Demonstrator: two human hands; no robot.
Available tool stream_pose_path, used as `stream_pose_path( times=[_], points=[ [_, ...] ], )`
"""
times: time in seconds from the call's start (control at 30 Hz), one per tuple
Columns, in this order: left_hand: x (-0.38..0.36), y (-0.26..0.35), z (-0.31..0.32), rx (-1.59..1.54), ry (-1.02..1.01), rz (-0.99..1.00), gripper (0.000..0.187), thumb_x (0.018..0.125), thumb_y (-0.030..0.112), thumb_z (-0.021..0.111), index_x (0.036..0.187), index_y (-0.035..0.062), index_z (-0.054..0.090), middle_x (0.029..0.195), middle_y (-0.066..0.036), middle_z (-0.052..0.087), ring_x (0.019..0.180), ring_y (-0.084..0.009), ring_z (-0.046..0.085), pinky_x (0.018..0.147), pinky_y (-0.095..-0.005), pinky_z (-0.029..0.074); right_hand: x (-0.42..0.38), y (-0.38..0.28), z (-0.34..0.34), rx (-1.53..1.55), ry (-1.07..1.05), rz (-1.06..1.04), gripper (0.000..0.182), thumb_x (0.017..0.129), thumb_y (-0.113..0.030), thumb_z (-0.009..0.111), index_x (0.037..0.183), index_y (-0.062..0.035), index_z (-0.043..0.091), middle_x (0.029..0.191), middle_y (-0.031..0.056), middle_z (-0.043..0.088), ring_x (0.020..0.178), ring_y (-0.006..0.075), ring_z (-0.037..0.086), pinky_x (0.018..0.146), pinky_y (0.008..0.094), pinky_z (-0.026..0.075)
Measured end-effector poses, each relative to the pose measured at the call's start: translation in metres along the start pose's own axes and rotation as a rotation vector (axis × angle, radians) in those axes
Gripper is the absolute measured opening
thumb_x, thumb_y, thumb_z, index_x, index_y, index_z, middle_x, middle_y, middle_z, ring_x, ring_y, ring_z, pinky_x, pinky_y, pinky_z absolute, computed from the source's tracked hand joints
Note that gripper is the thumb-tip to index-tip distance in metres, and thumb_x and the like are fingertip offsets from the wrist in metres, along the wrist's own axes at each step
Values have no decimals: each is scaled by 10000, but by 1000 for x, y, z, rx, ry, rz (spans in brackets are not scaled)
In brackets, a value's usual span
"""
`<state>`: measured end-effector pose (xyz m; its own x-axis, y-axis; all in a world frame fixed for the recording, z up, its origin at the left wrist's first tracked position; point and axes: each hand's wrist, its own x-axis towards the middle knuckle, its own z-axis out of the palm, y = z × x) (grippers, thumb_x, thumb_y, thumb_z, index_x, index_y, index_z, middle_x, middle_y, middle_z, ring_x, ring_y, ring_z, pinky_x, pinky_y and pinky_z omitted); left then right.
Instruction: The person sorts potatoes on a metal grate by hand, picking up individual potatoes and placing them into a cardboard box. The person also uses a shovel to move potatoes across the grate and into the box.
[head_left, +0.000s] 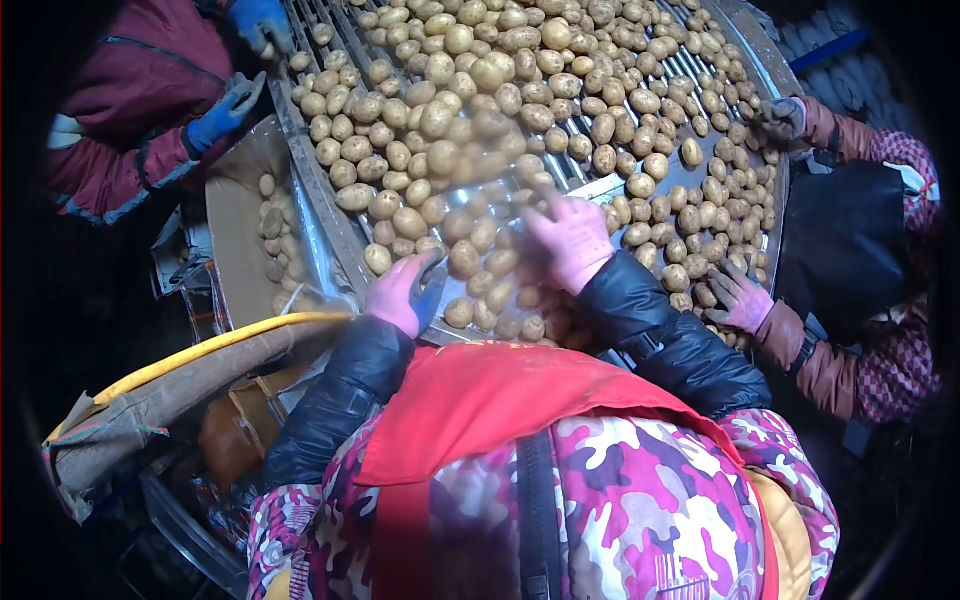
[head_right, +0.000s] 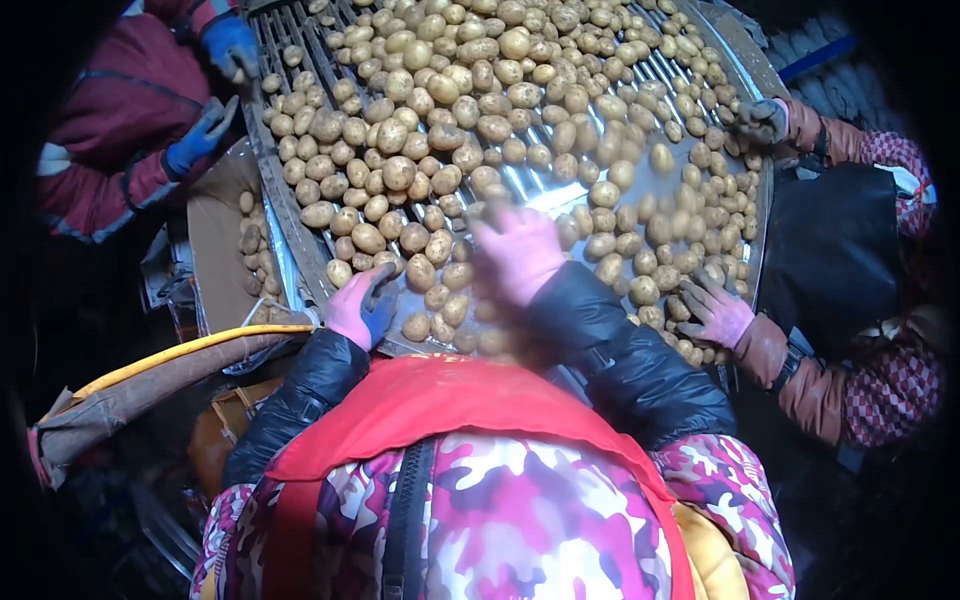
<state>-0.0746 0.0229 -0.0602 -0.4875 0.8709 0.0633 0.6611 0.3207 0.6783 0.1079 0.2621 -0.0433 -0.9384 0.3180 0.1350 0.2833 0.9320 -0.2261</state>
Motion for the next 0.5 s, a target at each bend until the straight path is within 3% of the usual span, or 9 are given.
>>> stream_pose_path(
  times=[0.07, 0.1, 0.2, 0.3, 0.33, 0.37, 0.4, 0.43, 0.5],
  points=[
    [0, 1, 1, 25, -25, -21, 388, 912, 149, 772, 1288, 84, 701, 1172, -163, 747, 1062, -321, 744, 928, -385, 590, 14, -11, 2, 59, -346, -66, 319, 864, -216, 716, 1160, -105, 676, 1214, 188, 662, 1068, 353, 684, 904, 459, 550],
    [1, 1, -1, 41, -37, -27, 385, 915, 152, 770, 1287, 81, 702, 1174, -164, 747, 1062, -320, 745, 929, -384, 590, 15, -19, 5, 57, -313, -125, 270, 885, -198, 687, 1115, -60, 654, 1063, 162, 682, 1005, 330, 712, 870, 439, 563],
    [1, 7, -2, -43, 3, -30, 331, 931, 188, 757, 1251, 108, 725, 1148, -150, 743, 1033, -316, 741, 890, -375, 589, 28, -17, 2, 139, -469, -2, 284, 887, -184, 679, 1129, -37, 651, 1080, 166, 678, 1040, 353, 705, 883, 468, 559],
    [0, -6, 6, -101, 24, 17, 318, 941, 187, 765, 1243, 93, 732, 1072, -116, 752, 927, -279, 747, 821, -369, 593, 17, -13, 18, 221, -405, 101, 283, 897, -215, 692, 1128, -56, 652, 1127, 181, 677, 1086, 356, 698, 928, 469, 550],
    [0, -5, 5, -289, -48, -143, 319, 961, 209, 750, 1258, 96, 725, 1042, -97, 745, 881, -261, 730, 791, -367, 587, 14, -14, 16, 267, -380, 149, 281, 904, -227, 696, 1122, -57, 651, 1139, 187, 676, 1093, 355, 697, 937, 466, 549],
    [-4, -4, 3, -477, -122, -303, 321, 981, 232, 735, 1273, 99, 719, 1012, -78, 737, 836, -242, 713, 761, -364, 582, 12, -12, 12, 363, -442, 218, 346, 968, -273, 665, 1242, -63, 641, 1187, 201, 671, 1120, 371, 686, 967, 470, 542],
    [-7, 0, 2, -664, -200, -469, 325, 1001, 255, 721, 1288, 102, 712, 982, -58, 730, 790, -224, 696, 730, -362, 576, 9, -20, 5, 451, -399, 180, 377, 981, -276, 659, 1289, -60, 623, 1193, 206, 672, 1121, 381, 683, 973, 469, 540],
    [-3, 21, -15, -927, -361, -693, 379, 1079, 328, 612, 1372, 92, 653, 1018, -37, 675, 808, -163, 633, 695, -319, 542, 4, -33, -1, 541, -365, 147, 410, 994, -279, 652, 1335, -57, 606, 1198, 212, 672, 1122, 390, 681, 980, 468, 538],
    [-11, 33, -2, -1453, -379, -941, 421, 1106, 350, 551, 1430, 85, 596, 1101, -57, 653, 882, -152, 627, 700, -291, 531, -5, -46, -29, 677, -370, -38, 482, 1009, -272, 646, 1428, -50, 556, 1207, 229, 670, 1128, 401, 676, 992, 464, 535]
  ],
)
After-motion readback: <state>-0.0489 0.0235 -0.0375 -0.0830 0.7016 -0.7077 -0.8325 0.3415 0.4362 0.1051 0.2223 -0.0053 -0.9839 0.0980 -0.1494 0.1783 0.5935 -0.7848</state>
